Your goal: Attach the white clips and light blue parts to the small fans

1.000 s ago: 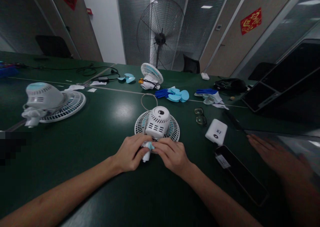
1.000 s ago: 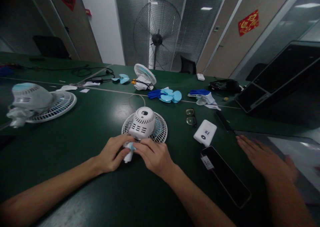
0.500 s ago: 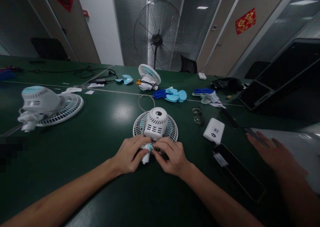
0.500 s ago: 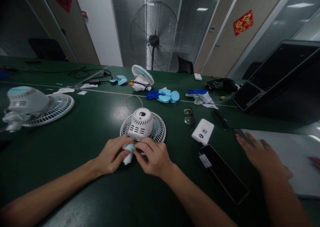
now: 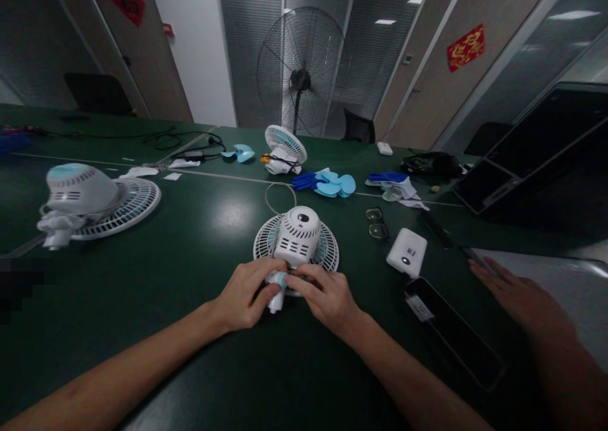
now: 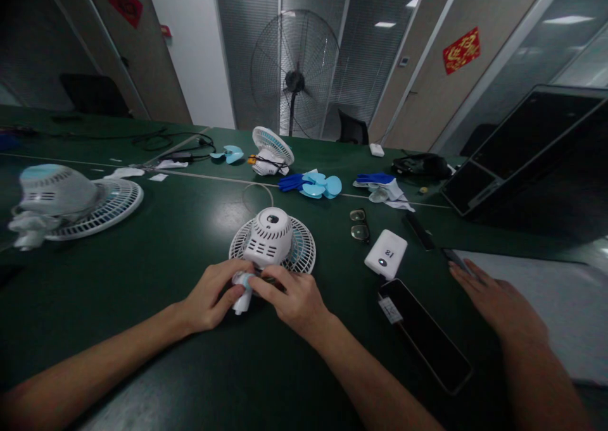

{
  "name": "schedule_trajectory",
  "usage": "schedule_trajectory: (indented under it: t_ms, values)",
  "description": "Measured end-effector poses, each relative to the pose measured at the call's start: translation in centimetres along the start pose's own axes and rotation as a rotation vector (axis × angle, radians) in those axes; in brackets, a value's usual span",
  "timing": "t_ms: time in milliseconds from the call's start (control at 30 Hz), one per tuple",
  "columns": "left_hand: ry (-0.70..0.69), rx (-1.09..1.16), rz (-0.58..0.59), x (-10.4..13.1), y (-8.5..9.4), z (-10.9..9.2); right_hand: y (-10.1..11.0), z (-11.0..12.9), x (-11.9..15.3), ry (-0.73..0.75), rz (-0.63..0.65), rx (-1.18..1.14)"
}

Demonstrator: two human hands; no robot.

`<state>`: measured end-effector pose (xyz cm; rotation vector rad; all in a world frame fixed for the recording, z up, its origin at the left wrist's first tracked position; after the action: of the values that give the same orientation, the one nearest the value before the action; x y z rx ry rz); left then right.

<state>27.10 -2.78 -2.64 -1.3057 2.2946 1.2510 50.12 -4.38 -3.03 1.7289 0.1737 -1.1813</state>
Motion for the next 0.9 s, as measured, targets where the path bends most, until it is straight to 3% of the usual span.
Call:
schedule_trajectory:
  t_ms: [367, 633, 900]
  values:
    - [-0.038, -0.06, 0.055, -0.15, -0.2, -0.38, 0.45, 0.98, -0.69, -0.079, 0.032, 0.01]
    - [-0.039, -0.067, 0.029, 0.24, -0.1, 0.15, 0.62, 0.38, -0.45, 0.108, 0.043, -0.038]
    - [-0.073, -0.069, 0.037, -0.16, -0.23, -0.37, 0.46, 0.54, -0.54, 0.005, -0.055, -0.04]
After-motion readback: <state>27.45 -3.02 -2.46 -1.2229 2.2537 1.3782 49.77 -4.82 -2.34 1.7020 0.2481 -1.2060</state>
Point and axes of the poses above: each hand's wrist, its own x-axis away from the middle knuckle, its own y-axis out of the back of the hand, z = x × y, the point moved 1 cm from there along -x, towards the middle knuckle, and after that the axes turned 8 degrees about x, right-handed, at the moved point
